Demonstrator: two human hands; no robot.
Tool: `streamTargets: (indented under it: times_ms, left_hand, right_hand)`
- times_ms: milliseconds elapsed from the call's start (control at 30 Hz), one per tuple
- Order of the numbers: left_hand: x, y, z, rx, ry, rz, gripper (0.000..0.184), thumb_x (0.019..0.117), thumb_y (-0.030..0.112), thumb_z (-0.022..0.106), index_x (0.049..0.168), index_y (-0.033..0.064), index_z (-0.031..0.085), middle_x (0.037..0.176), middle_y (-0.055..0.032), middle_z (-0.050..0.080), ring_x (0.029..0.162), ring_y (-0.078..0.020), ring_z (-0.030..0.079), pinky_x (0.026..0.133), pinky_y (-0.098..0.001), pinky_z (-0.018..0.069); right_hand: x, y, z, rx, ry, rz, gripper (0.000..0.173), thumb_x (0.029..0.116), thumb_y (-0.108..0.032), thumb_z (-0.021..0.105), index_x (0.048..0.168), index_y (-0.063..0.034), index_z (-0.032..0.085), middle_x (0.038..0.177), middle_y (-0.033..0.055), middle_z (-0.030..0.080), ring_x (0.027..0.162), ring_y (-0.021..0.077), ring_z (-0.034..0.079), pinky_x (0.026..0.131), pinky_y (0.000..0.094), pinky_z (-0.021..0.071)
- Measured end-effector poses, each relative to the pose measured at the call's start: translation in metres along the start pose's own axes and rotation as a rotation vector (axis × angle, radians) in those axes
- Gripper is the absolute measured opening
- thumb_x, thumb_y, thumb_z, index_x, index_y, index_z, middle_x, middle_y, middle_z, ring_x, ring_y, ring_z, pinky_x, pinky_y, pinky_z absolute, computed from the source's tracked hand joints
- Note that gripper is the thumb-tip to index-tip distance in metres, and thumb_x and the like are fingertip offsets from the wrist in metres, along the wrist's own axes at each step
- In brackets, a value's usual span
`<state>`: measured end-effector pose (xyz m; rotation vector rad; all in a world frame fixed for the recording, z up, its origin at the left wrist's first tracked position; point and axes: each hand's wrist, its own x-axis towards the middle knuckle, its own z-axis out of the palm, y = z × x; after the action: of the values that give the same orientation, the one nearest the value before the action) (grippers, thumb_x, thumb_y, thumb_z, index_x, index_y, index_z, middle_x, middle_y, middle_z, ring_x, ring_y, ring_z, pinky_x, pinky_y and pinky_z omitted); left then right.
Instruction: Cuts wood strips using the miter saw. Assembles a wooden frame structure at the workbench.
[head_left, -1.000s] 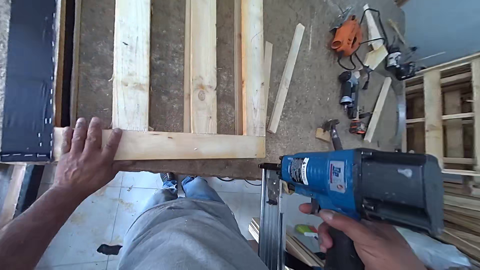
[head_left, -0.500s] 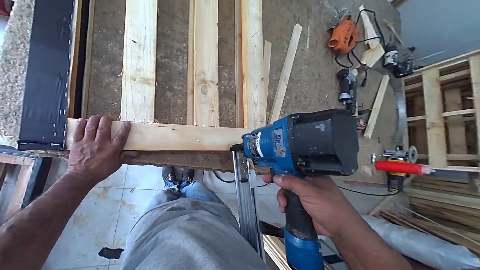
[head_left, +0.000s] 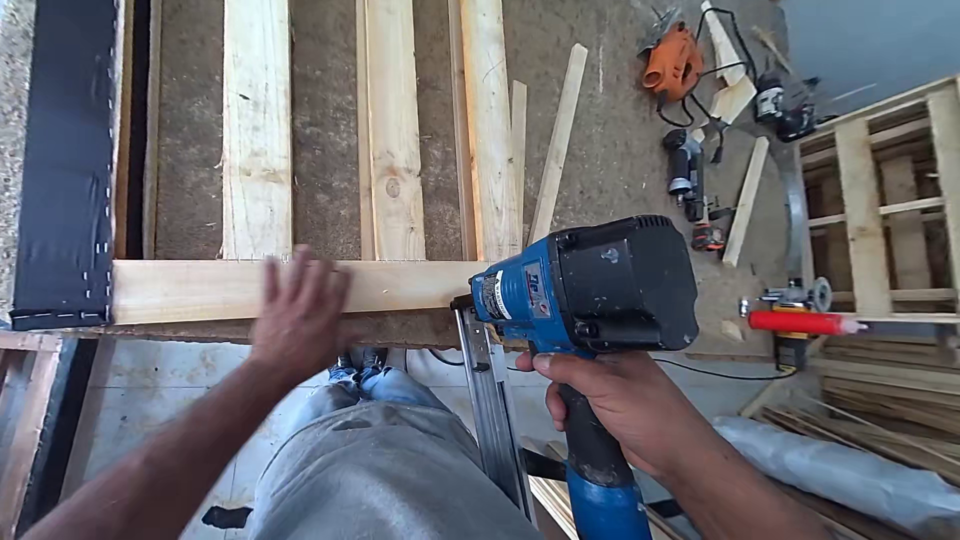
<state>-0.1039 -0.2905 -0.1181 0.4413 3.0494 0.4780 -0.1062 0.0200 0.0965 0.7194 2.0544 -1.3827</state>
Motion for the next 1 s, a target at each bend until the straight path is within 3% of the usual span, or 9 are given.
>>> streamTargets:
  times_ms: [100,167,233,433,700,833,900,967,1000]
  left_hand:
    - [0.043,0.048,0.036,0.048,-0.036,0.033,0.094,0.0853,0.064,0.070,0.157,0.0109,0.040,0.159,-0.0334,0.033,0.149,-0.0510,0.031,0.119,-0.0722,0.0193]
    - [0.052,0.059,0.046,0.147,-0.035,0.010,0.092,0.0898,0.062,0.066,0.161,0.0142,0.032,0.154,-0.0377,0.034,0.142,-0.0528,0.039,0.119,-0.0683,0.0221]
    - [0.050,0.059,0.049,0.199,0.003,0.011,0.086,0.0937,0.063,0.061,0.161,0.0174,0.032,0.149,-0.0364,0.040,0.139,-0.0516,0.043,0.119,-0.0666,0.0240]
    - [0.046,0.060,0.049,0.121,0.006,-0.011,0.082,0.0927,0.060,0.064,0.161,0.0253,0.035,0.154,-0.0347,0.036,0.145,-0.0513,0.036,0.121,-0.0654,0.0216]
    - [0.044,0.058,0.051,0.099,0.036,-0.014,0.072,0.0948,0.061,0.060,0.158,0.0324,0.039,0.155,-0.0339,0.037,0.145,-0.0504,0.037,0.120,-0.0656,0.0226]
    - [0.045,0.056,0.054,0.111,0.040,-0.010,0.073,0.0946,0.062,0.059,0.158,0.0325,0.038,0.155,-0.0331,0.037,0.145,-0.0497,0.036,0.120,-0.0652,0.0216]
    - [0.039,0.058,0.052,0.076,0.023,-0.012,0.072,0.0946,0.059,0.061,0.158,0.0318,0.039,0.156,-0.0338,0.035,0.146,-0.0506,0.034,0.121,-0.0660,0.0208]
    - [0.045,0.059,0.047,0.018,0.040,-0.009,0.072,0.0936,0.055,0.065,0.157,0.0293,0.043,0.154,-0.0369,0.037,0.145,-0.0540,0.035,0.119,-0.0681,0.0242]
    - [0.046,0.057,0.046,-0.003,0.047,-0.010,0.070,0.0930,0.056,0.067,0.155,0.0300,0.045,0.154,-0.0356,0.039,0.144,-0.0528,0.037,0.119,-0.0672,0.0250]
  right_hand:
    - [0.000,-0.004,0.003,-0.026,0.002,-0.005,0.013,0.0983,-0.007,0.065,0.110,-0.0043,0.069,0.097,0.0171,0.075,0.056,0.0222,0.066,0.053,0.0309,0.0587]
    - [0.001,-0.005,0.003,-0.030,-0.001,-0.012,0.013,0.0974,-0.008,0.066,0.110,-0.0042,0.069,0.096,0.0169,0.075,0.056,0.0214,0.066,0.053,0.0304,0.0585]
    - [0.003,-0.004,0.001,-0.019,-0.010,-0.025,0.014,0.0960,-0.008,0.067,0.109,-0.0043,0.069,0.095,0.0170,0.075,0.056,0.0213,0.066,0.052,0.0303,0.0585]
    - [0.005,-0.003,-0.001,-0.020,-0.031,-0.062,0.013,0.0953,-0.011,0.067,0.106,-0.0042,0.070,0.094,0.0155,0.075,0.056,0.0205,0.066,0.053,0.0299,0.0587]
    - [0.008,-0.006,-0.002,-0.053,-0.028,-0.026,0.011,0.0963,-0.010,0.068,0.105,-0.0044,0.070,0.092,0.0140,0.075,0.056,0.0192,0.066,0.053,0.0290,0.0585]
    - [0.011,-0.009,0.002,-0.215,-0.026,0.002,0.008,0.0958,-0.014,0.068,0.092,-0.0075,0.070,0.069,0.0046,0.067,0.052,0.0136,0.062,0.052,0.0259,0.0561]
    - [0.007,-0.004,0.000,-0.279,-0.031,0.033,0.010,0.0950,-0.018,0.068,0.090,-0.0099,0.071,0.064,0.0010,0.065,0.053,0.0113,0.062,0.054,0.0253,0.0555]
    - [0.007,-0.006,-0.003,-0.260,-0.035,-0.006,0.012,0.0941,-0.021,0.069,0.097,-0.0096,0.071,0.074,0.0008,0.070,0.055,0.0114,0.064,0.054,0.0263,0.0561]
    - [0.006,-0.005,-0.003,-0.206,-0.046,-0.039,0.015,0.0944,-0.018,0.069,0.104,-0.0072,0.070,0.086,0.0036,0.074,0.058,0.0129,0.065,0.054,0.0276,0.0573]
